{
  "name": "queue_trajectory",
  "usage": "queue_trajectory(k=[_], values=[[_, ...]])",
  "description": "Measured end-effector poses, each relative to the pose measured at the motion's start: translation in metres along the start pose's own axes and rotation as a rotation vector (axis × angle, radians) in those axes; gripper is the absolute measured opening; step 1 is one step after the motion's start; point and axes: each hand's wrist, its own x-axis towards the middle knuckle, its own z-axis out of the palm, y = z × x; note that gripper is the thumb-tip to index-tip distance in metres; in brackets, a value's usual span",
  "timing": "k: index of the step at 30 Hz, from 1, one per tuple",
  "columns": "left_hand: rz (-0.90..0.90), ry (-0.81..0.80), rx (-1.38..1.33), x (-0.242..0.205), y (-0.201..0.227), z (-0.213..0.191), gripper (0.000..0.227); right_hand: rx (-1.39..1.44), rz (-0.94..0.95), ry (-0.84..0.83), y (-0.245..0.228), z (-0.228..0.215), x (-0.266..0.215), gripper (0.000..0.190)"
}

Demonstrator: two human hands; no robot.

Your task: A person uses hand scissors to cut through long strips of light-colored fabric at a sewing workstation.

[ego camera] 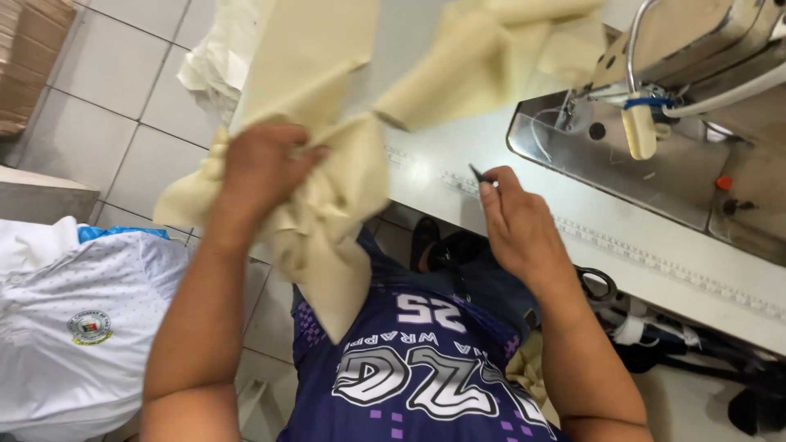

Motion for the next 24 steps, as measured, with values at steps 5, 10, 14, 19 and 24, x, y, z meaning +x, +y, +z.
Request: queue_trajectory(k=[5, 10, 14, 19, 24], values=[[-0.082, -0.033, -0.078, -0.088, -0.042, -0.048, 0.031, -0.036, -0.232, -0.102, -0.036, 0.029, -0.009, 0.030], [-0.050, -0.153, -0.402, -0.180, -0.005, -0.073, 0.016, -0.044, -0.612, -0.096, -0.075, 0.073, -0.035, 0.015], [0.163, -0.205, -0.466, -0.212, 0.013, -0.073, 0.030, -0.183, -0.908, -0.017, -0.095, 0.097, -0.054, 0.016], [0.188, -0.231, -0.526, -0.216, 0.016, -0.059, 0.027, -0.089, -0.980, 0.052, -0.094, 0.109, -0.059, 0.014], [0.117, -0.164, -0.615, -0.196, 0.025, -0.057, 0.021, -0.047, -0.862, -0.004, -0.079, 0.096, -0.058, 0.015]])
